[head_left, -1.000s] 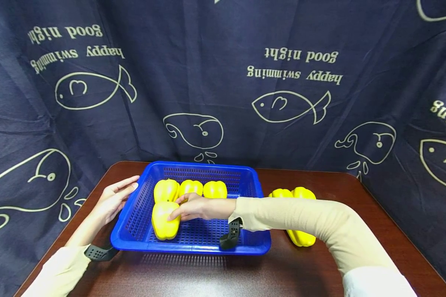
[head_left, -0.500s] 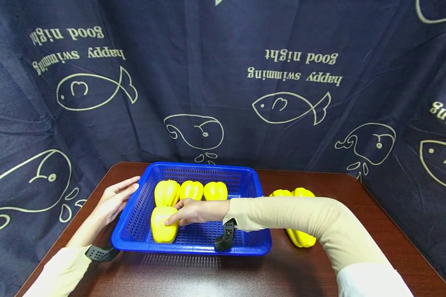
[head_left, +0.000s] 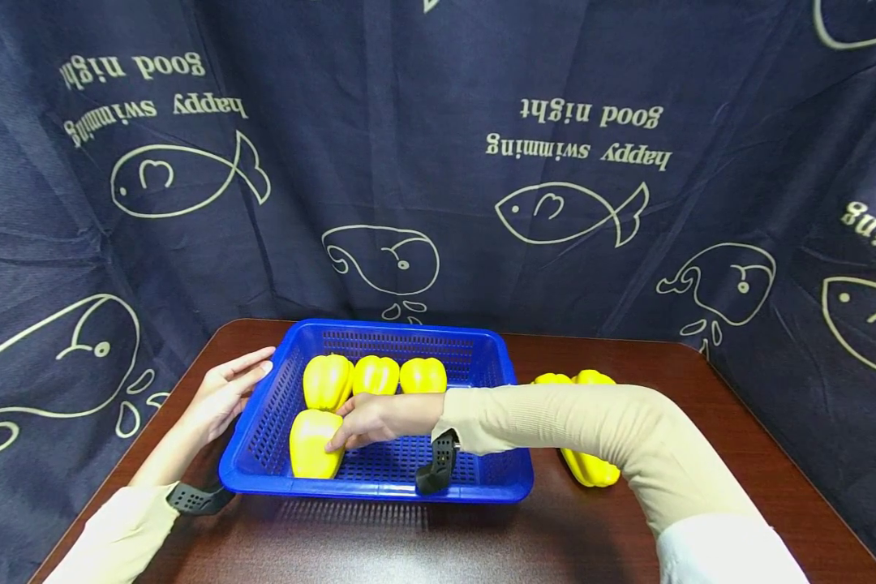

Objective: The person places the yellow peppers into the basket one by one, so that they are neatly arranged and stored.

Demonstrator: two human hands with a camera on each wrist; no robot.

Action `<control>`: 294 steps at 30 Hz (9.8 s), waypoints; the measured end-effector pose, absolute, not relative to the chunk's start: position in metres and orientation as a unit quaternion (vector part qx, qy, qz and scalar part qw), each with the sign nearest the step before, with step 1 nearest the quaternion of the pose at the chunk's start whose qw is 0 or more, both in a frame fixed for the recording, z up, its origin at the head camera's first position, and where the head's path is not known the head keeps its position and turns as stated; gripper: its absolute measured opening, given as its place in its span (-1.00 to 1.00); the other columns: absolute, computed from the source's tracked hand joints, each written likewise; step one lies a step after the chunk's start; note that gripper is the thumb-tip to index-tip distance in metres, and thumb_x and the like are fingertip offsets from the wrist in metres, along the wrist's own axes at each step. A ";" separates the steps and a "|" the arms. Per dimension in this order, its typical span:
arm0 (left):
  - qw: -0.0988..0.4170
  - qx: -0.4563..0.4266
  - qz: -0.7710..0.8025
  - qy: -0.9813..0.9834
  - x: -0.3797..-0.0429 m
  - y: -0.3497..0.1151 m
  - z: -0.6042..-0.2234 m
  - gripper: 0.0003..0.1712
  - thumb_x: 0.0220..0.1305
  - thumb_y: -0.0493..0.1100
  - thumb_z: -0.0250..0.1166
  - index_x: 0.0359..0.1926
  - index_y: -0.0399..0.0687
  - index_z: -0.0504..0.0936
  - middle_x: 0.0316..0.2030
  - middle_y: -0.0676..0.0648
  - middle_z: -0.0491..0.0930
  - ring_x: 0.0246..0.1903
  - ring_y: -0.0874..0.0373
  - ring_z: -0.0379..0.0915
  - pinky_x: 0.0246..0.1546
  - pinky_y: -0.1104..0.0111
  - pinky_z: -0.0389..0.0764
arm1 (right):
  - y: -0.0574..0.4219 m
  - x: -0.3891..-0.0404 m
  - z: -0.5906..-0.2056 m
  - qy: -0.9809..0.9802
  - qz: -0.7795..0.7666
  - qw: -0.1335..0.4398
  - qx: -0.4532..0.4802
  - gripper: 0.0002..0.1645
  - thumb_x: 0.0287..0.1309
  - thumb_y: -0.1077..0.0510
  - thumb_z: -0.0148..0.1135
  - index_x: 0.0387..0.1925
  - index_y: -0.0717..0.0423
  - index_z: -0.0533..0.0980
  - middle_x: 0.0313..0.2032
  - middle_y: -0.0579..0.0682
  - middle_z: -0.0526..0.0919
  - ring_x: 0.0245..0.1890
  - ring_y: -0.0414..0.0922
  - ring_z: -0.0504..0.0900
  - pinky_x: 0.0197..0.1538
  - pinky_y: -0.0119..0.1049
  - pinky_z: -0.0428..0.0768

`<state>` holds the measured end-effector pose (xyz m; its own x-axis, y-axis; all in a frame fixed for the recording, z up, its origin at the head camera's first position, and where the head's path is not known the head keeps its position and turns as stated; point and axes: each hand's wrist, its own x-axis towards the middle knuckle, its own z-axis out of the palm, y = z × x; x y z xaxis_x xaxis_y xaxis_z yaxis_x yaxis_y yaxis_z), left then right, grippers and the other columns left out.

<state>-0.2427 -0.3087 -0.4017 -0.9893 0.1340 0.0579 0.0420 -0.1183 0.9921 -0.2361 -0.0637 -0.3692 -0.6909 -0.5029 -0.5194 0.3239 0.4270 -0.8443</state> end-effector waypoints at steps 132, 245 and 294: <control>0.053 0.051 0.748 0.660 -0.243 -0.309 -0.400 -0.65 0.41 -0.19 0.12 0.12 0.28 0.58 -0.20 0.29 0.68 -0.28 0.30 0.67 -0.30 0.42 0.69 | 0.292 -0.219 -0.325 0.869 -0.473 0.084 -0.118 -0.24 0.07 0.24 0.36 0.24 0.41 0.24 0.17 0.40 0.41 -0.01 -0.11 0.56 -0.11 -0.47 0.60; 0.050 0.052 0.751 0.657 -0.242 -0.309 -0.401 -0.66 0.40 -0.19 0.13 0.10 0.29 0.59 -0.21 0.27 0.69 -0.29 0.29 0.67 -0.32 0.40 0.69 | 0.294 -0.186 -0.371 0.827 -0.544 0.127 -0.055 -0.17 -0.02 0.21 0.39 0.23 0.35 0.17 -0.14 0.11 0.65 -0.20 -0.24 0.67 -0.14 -0.35 0.60; 0.051 0.062 0.746 0.662 -0.245 -0.311 -0.399 -0.65 0.42 -0.19 0.10 0.13 0.27 0.56 -0.19 0.29 0.67 -0.28 0.32 0.65 -0.32 0.42 0.68 | 0.185 -0.218 -0.295 0.851 -0.500 0.065 -0.148 -0.32 -0.20 0.24 0.50 0.02 0.26 0.40 -0.05 0.20 0.54 -0.25 -0.03 0.58 -0.20 -0.29 0.62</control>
